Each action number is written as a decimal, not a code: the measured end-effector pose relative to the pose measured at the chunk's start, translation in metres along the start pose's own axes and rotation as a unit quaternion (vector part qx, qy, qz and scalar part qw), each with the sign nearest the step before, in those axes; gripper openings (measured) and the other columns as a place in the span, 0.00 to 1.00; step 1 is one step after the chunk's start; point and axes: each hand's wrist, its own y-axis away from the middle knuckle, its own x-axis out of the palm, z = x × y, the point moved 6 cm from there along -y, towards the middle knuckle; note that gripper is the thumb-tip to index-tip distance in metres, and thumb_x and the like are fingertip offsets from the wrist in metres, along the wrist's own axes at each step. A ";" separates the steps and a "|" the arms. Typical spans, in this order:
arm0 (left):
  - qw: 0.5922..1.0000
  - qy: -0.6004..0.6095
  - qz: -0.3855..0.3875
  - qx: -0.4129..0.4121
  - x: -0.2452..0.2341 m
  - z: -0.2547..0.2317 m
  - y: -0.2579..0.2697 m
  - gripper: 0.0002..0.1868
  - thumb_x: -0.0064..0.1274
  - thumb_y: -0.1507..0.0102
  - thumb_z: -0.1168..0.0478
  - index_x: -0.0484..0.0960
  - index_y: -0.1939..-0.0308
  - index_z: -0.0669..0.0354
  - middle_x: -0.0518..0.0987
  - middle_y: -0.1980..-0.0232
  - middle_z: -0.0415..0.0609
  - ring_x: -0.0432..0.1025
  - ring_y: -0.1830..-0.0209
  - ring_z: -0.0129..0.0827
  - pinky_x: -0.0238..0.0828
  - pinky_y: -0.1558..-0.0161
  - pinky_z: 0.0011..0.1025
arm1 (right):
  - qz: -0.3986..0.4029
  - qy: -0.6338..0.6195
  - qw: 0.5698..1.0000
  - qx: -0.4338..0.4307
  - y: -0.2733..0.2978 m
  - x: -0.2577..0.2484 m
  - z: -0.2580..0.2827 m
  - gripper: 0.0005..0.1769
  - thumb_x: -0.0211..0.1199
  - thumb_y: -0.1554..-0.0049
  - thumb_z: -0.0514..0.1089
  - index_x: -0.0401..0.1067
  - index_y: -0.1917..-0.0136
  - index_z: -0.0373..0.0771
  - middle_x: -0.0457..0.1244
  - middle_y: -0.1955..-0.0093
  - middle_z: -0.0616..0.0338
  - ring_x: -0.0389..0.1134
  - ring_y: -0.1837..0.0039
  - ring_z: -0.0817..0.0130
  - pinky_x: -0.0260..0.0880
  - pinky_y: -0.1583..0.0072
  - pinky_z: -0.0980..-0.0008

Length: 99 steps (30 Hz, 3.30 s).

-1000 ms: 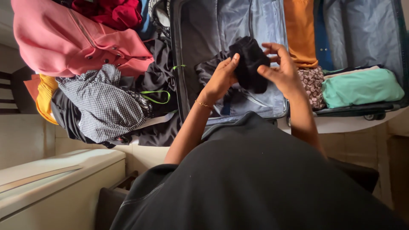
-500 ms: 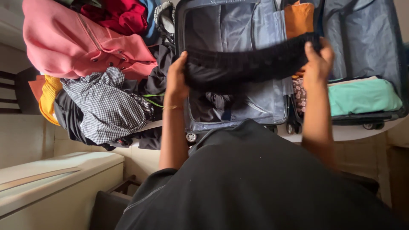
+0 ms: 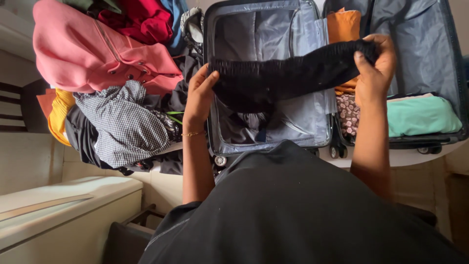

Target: The recorder is folding various clothes including orange pants and black garments, then packing them into a suitcase.

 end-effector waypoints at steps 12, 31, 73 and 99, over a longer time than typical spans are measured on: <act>0.905 -0.042 0.420 -0.056 0.083 -0.029 0.025 0.23 0.51 0.41 0.60 0.81 0.44 0.67 0.79 0.35 0.51 0.67 0.45 0.22 0.62 0.38 0.25 | 0.062 0.166 0.983 0.056 -0.005 0.014 0.005 0.11 0.49 0.48 0.24 0.69 0.64 0.34 0.67 0.58 0.56 0.67 0.55 0.72 0.64 0.54 0.76; 0.776 -0.515 0.260 0.253 0.015 -0.062 -0.088 0.19 0.73 0.60 0.60 0.88 0.67 0.59 0.72 0.63 0.52 0.69 0.59 0.46 0.67 0.58 0.36 | 0.393 0.355 0.848 0.009 -0.025 0.055 0.042 0.26 0.79 0.59 0.48 0.83 0.46 0.47 0.66 0.53 0.62 0.68 0.46 0.69 0.68 0.41 0.66; 0.979 0.047 0.198 -0.011 0.029 0.050 -0.106 0.11 0.47 0.27 0.79 0.77 0.44 0.64 0.78 0.47 0.42 0.71 0.45 0.26 0.70 0.41 0.26 | -0.034 -0.186 0.966 0.174 -0.026 -0.062 -0.077 0.13 0.60 0.36 0.30 0.70 0.41 0.42 0.67 0.46 0.65 0.69 0.41 0.70 0.70 0.36 0.69; 0.977 -0.169 -0.127 0.034 0.083 0.108 -0.060 0.09 0.62 0.39 0.63 0.85 0.60 0.68 0.85 0.56 0.51 0.78 0.55 0.34 0.76 0.49 0.28 | -0.124 -0.091 0.945 0.290 0.059 0.011 -0.124 0.17 0.69 0.35 0.51 0.72 0.36 0.46 0.54 0.60 0.67 0.49 0.65 0.78 0.47 0.66 0.75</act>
